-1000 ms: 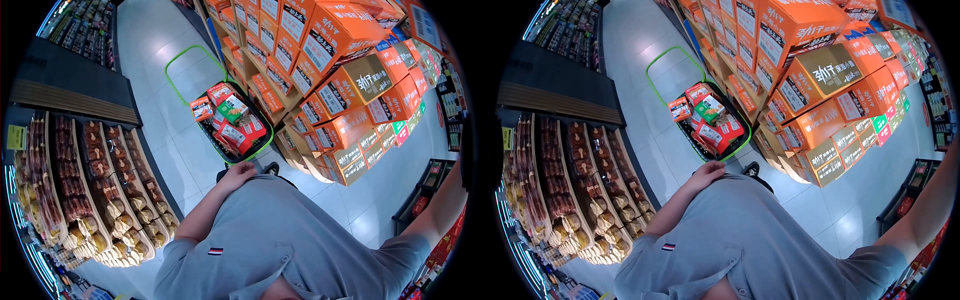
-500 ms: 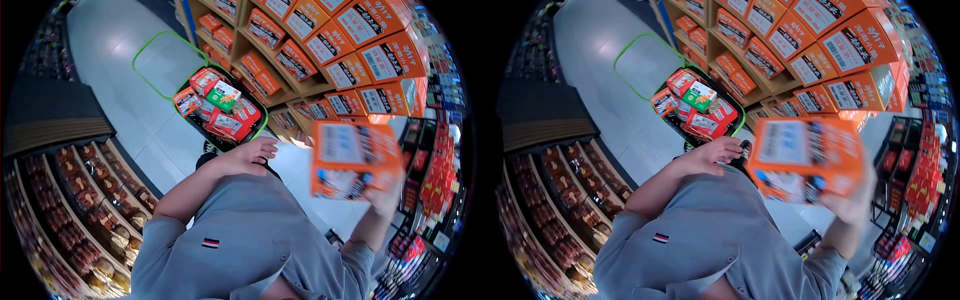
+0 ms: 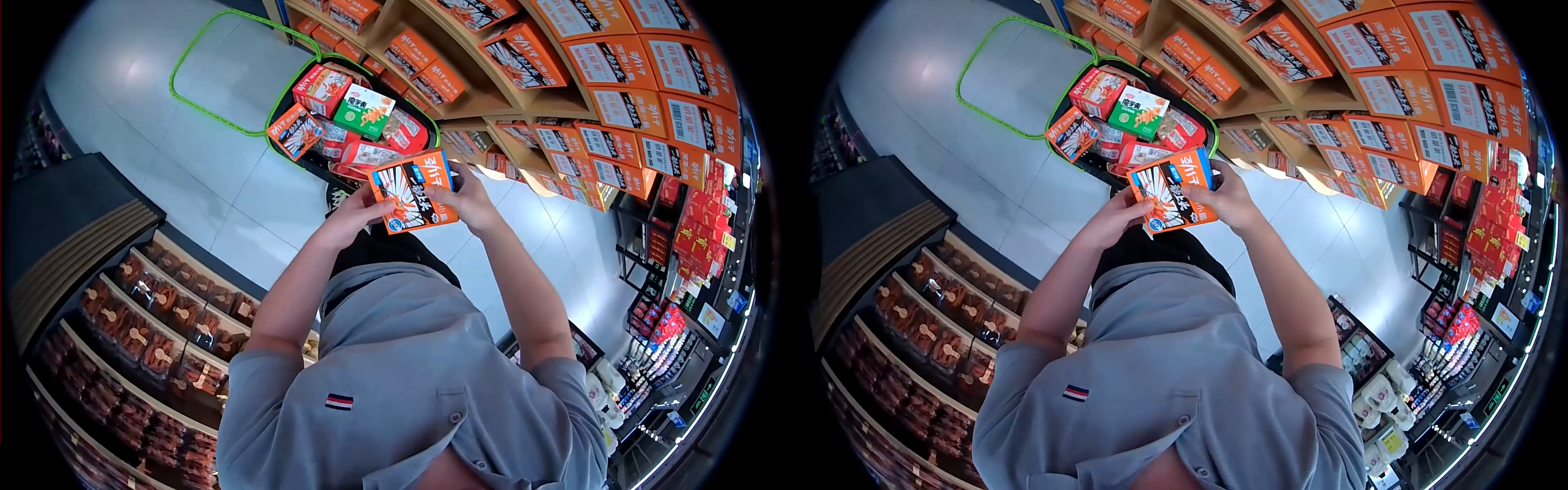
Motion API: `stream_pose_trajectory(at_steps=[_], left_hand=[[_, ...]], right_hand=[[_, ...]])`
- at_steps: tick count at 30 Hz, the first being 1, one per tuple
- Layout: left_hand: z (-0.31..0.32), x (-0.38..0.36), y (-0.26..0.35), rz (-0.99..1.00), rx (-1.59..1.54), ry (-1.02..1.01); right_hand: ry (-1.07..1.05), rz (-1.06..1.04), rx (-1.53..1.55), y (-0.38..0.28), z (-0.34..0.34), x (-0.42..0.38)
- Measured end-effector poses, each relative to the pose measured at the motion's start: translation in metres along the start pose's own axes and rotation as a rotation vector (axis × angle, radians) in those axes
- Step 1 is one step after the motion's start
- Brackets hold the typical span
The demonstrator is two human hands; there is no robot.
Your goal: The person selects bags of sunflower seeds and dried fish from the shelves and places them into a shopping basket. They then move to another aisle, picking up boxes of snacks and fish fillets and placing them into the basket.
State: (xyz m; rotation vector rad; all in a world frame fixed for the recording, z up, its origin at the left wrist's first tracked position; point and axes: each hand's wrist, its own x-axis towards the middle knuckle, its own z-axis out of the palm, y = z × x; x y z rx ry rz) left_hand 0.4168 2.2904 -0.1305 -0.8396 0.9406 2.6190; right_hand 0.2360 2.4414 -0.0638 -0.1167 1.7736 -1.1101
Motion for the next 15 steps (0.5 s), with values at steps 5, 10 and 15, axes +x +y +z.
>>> stream_pose_trajectory(at_steps=[5,10,15], left_hand=[[-0.011,0.029,-0.035,-0.195,0.071,-0.002],[-0.01,0.066,-0.063,-0.309,0.042,0.031],[-0.027,0.108,-0.07,-0.351,0.08,0.114]], right_hand=[[0.019,0.124,-0.143,0.026,-0.007,0.001],[0.155,0.237,-0.125,0.087,-0.028,0.017],[0.119,0.474,0.296,0.12,-0.032,0.052]])
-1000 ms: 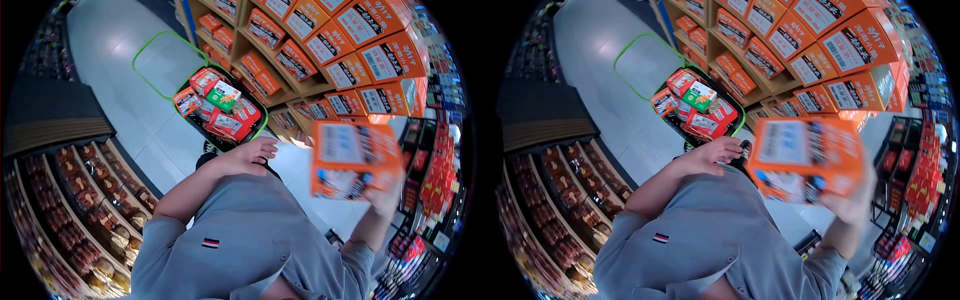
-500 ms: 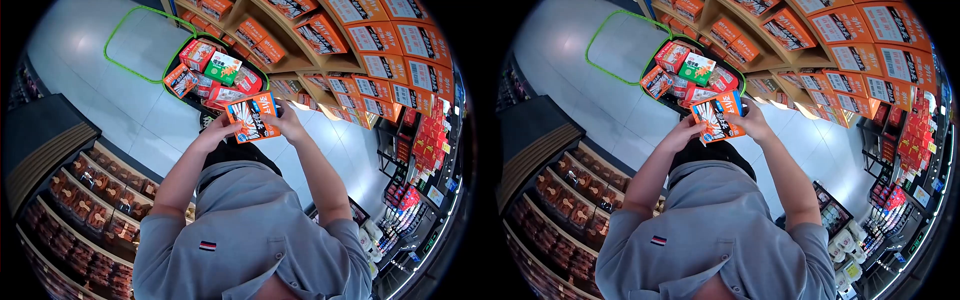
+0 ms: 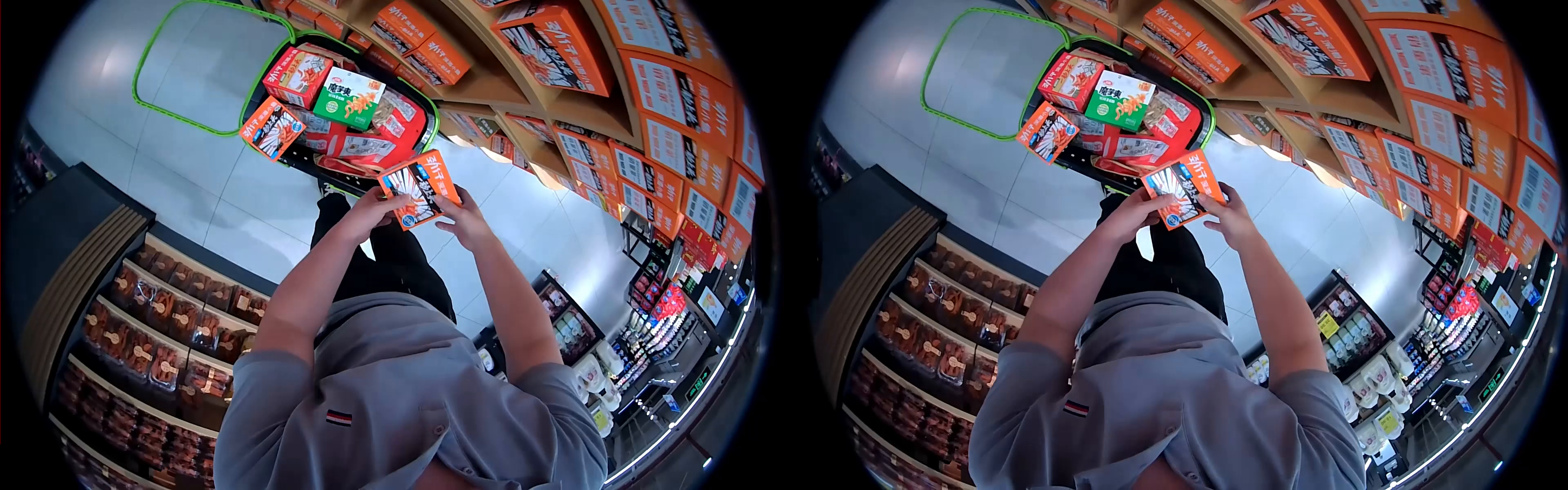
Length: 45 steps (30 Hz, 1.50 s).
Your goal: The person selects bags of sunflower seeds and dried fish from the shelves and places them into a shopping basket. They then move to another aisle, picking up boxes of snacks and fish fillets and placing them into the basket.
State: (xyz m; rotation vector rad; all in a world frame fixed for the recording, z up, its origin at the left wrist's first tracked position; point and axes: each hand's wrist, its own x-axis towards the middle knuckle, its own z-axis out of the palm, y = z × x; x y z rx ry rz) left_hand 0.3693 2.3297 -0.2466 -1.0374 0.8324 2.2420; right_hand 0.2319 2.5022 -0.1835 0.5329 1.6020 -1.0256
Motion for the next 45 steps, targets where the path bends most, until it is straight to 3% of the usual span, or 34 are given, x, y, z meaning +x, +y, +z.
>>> stream_pose_trajectory(at_steps=[5,7,8,9,11,12,17,18,23,32,41,45], left_hand=[[-0.011,0.025,0.021,-0.087,0.062,0.148],[-0.013,0.031,0.037,0.015,0.146,0.269],[-0.025,0.055,0.028,0.452,0.08,0.257],[-0.042,0.069,0.016,0.472,0.342,0.579],[-0.033,0.055,0.069,0.72,0.978,0.823],[-0.034,0.057,0.087,0.712,0.981,0.823],[-0.063,0.106,0.123,0.709,1.57,0.912],[-0.067,0.114,0.121,0.614,1.548,0.903],[-0.078,0.109,0.104,0.627,1.534,0.927],[-0.088,0.095,0.092,0.845,1.469,0.969],[-0.097,0.095,0.078,0.873,1.396,0.905],[-0.087,0.084,0.072,0.926,1.359,0.837]], right_hand=[[-0.022,-0.011,0.183,0.011,0.011,0.061],[-0.038,-0.064,0.189,0.009,0.01,0.084],[-0.04,-0.069,0.164,0.005,0.007,0.097],[-0.045,-0.064,0.168,0.0,0.004,0.11],[-0.09,-0.088,0.089,-0.009,-0.003,0.134],[-0.13,-0.091,0.063,-0.015,-0.006,0.144],[-0.177,-0.092,-0.022,-0.04,-0.004,0.178],[-0.183,-0.077,-0.012,-0.046,-0.003,0.183],[-0.264,-0.068,-0.036,-0.052,-0.001,0.217],[-0.1,-0.127,0.28,-0.035,0.037,0.23],[-0.168,-0.304,0.168,-0.007,0.043,0.221],[-0.084,-0.395,0.086,0.009,0.047,0.229]])
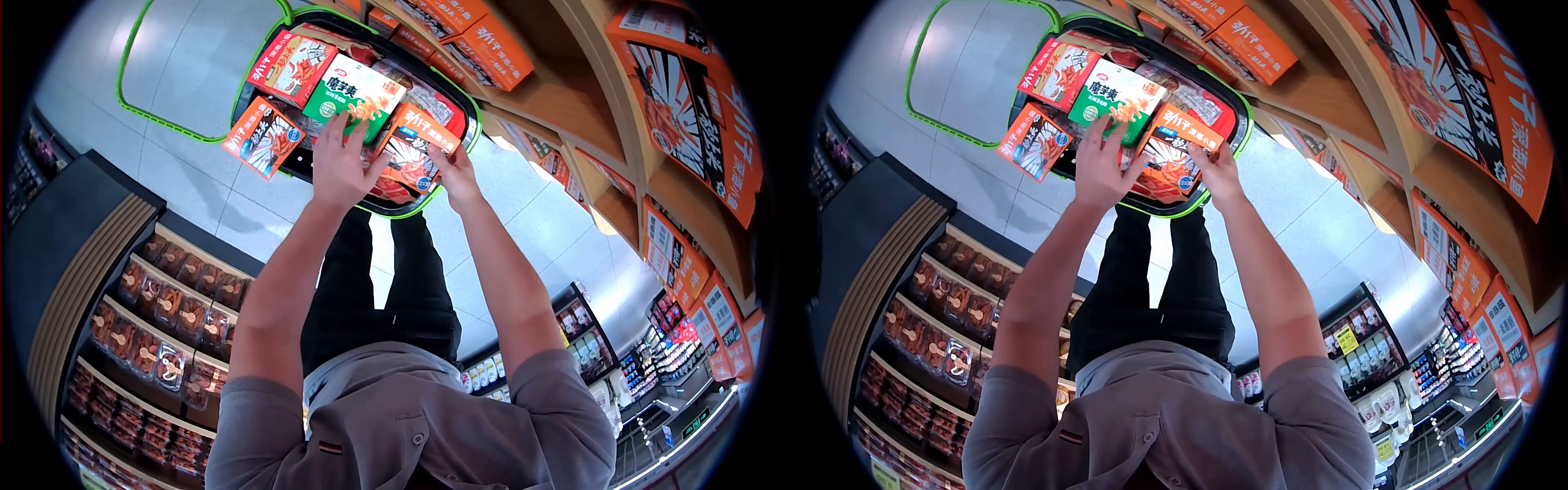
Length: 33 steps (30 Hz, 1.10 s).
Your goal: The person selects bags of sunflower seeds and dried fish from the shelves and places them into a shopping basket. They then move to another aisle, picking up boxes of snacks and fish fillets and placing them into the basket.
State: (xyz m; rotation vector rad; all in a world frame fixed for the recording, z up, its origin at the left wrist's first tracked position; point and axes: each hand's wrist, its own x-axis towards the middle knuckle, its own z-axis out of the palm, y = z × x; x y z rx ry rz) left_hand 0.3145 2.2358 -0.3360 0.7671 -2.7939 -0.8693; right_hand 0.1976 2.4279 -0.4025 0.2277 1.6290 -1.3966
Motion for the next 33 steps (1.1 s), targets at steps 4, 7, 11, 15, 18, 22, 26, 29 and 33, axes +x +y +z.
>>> stream_pose_trajectory(at_steps=[4,7,11,15,18,22,26,29,33], left_hand=[[0.006,-0.005,0.007,0.059,0.089,-0.004],[0.006,-0.002,0.011,0.083,0.034,0.027],[0.006,-0.005,0.014,0.068,0.037,0.023],[0.006,-0.009,0.018,0.036,0.033,-0.007],[0.007,-0.008,0.025,0.038,0.02,-0.016],[0.011,-0.003,0.036,-0.002,-0.005,-0.034],[0.023,-0.005,0.046,-0.207,-0.113,-0.147],[0.032,-0.001,0.059,-0.243,-0.16,-0.05],[0.041,0.01,0.077,-0.19,-0.137,-0.078]], right_hand=[[0.037,0.155,0.073,-0.027,0.006,-0.005],[0.064,0.225,0.023,-0.029,0.004,-0.005],[0.094,0.248,0.017,-0.025,0.002,-0.007],[0.097,0.242,0.038,-0.028,0.003,-0.012],[0.105,0.216,0.084,-0.03,0.003,-0.014],[0.103,0.202,0.047,-0.027,0.002,-0.012],[0.082,0.181,0.058,-0.023,0.006,-0.012],[0.122,0.191,0.112,-0.025,0.001,-0.001],[0.184,0.263,0.043,-0.04,-0.007,0.016]])
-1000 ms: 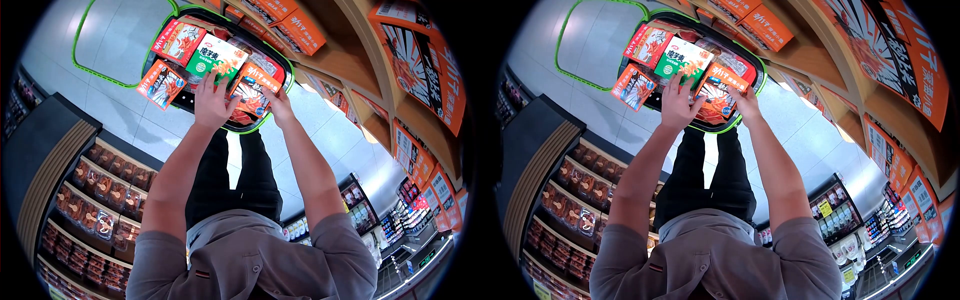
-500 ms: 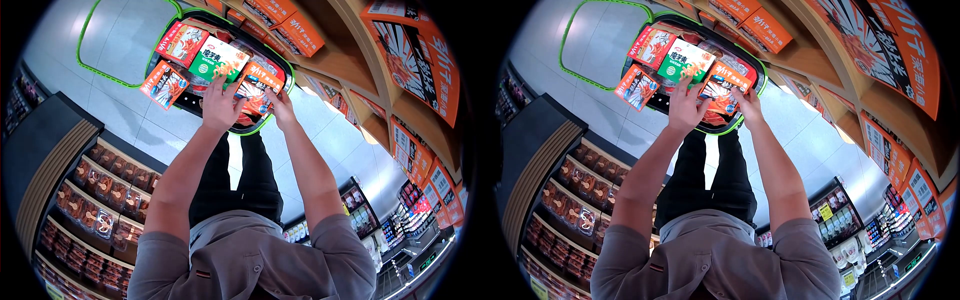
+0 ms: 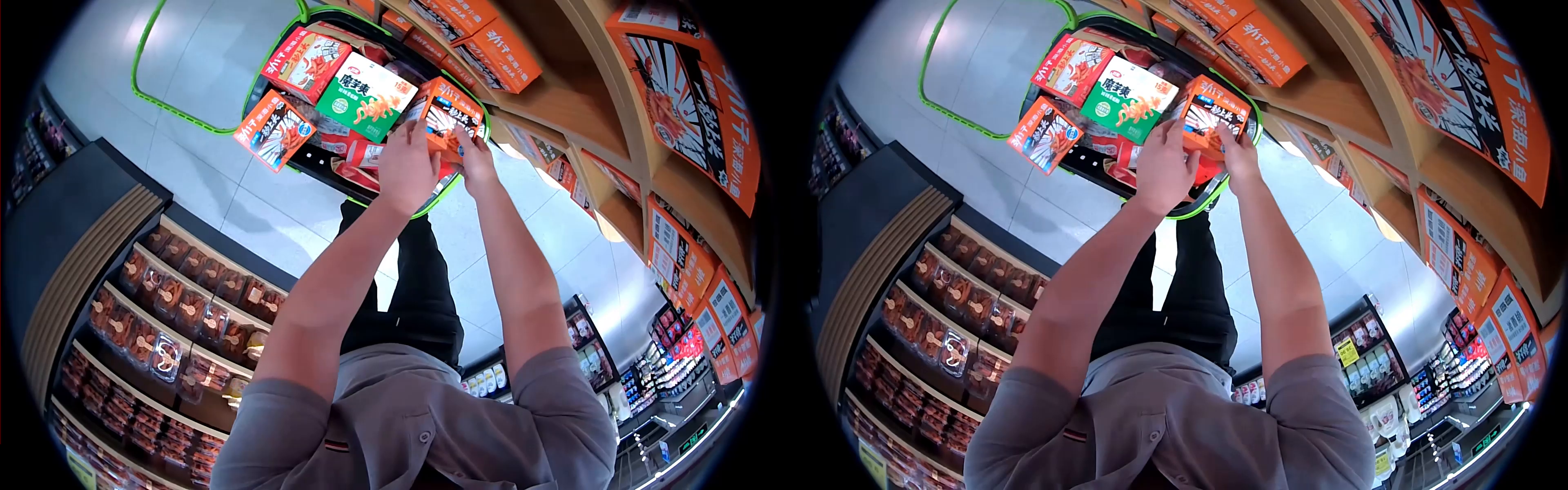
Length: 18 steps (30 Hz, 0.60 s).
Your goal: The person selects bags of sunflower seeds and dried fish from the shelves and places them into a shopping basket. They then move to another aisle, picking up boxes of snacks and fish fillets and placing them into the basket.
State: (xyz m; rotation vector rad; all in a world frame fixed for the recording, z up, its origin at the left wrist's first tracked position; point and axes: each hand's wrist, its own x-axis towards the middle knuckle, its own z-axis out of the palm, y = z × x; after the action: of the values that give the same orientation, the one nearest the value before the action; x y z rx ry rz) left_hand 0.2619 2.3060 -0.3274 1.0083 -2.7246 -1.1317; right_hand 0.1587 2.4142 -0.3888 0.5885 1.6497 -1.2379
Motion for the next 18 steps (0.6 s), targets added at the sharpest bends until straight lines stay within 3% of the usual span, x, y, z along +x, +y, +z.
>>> stream_pose_trajectory(at_steps=[4,8,18], left_hand=[[0.009,0.01,0.008,0.002,0.089,-0.083],[0.018,0.026,0.006,0.046,0.183,-0.026],[-0.004,0.026,0.025,-0.121,0.228,-0.228]], right_hand=[[0.043,0.051,-0.072,-0.014,-0.001,0.015],[0.054,0.107,-0.085,-0.025,0.002,0.021],[0.012,0.071,-0.096,-0.012,-0.023,0.014]])
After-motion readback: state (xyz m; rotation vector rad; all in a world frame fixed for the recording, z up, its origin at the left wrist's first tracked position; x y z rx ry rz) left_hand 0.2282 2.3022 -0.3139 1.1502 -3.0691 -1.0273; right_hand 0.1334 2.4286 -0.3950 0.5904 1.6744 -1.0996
